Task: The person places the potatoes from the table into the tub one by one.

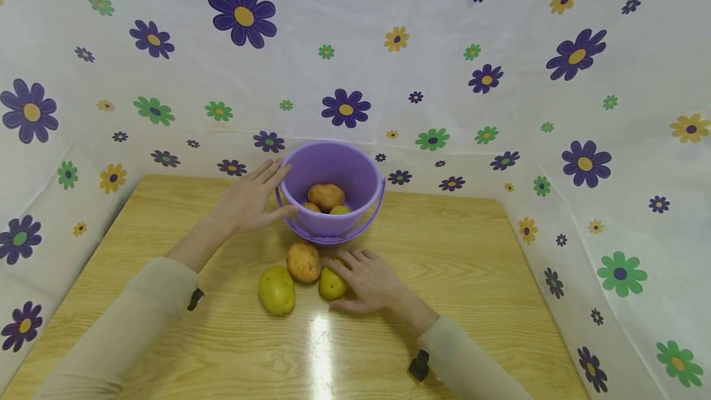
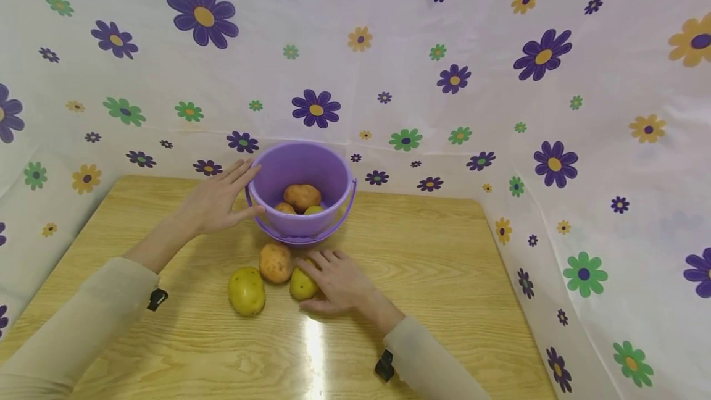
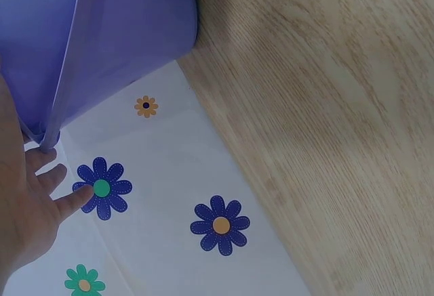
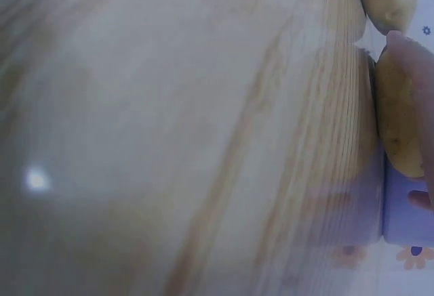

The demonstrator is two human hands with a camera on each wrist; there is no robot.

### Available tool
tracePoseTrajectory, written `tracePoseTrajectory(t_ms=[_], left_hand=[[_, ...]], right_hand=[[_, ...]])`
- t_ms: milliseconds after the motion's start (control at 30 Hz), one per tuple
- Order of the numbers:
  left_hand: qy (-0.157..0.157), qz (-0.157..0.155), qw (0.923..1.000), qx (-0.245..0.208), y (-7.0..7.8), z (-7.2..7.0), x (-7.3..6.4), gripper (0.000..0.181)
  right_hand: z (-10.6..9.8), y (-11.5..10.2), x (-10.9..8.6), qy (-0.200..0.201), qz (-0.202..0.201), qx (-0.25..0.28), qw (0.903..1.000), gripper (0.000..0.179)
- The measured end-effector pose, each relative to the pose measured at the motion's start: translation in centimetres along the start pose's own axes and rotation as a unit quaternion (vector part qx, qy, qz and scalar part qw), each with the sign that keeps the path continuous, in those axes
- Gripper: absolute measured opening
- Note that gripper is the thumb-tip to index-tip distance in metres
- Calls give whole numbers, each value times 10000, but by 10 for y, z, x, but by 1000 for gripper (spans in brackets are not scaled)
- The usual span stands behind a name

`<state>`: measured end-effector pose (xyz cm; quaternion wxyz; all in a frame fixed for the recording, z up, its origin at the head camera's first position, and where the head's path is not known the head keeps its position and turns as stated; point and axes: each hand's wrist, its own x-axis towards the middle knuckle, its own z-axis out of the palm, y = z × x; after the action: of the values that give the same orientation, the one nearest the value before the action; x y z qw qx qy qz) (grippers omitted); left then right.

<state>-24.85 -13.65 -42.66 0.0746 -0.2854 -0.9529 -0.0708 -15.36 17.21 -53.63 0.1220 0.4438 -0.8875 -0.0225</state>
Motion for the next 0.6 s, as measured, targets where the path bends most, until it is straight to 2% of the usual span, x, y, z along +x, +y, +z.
tracePoseTrajectory(t_ms=[333, 600], left_hand=[[100, 32, 9999, -50, -1, 1, 0, 95], [66, 4, 9999, -108, -1, 1, -1, 95]], right_hand=[[1, -1, 1, 106, -15, -84, 9999, 88], [0, -2, 1, 98, -7, -4, 10000, 84]])
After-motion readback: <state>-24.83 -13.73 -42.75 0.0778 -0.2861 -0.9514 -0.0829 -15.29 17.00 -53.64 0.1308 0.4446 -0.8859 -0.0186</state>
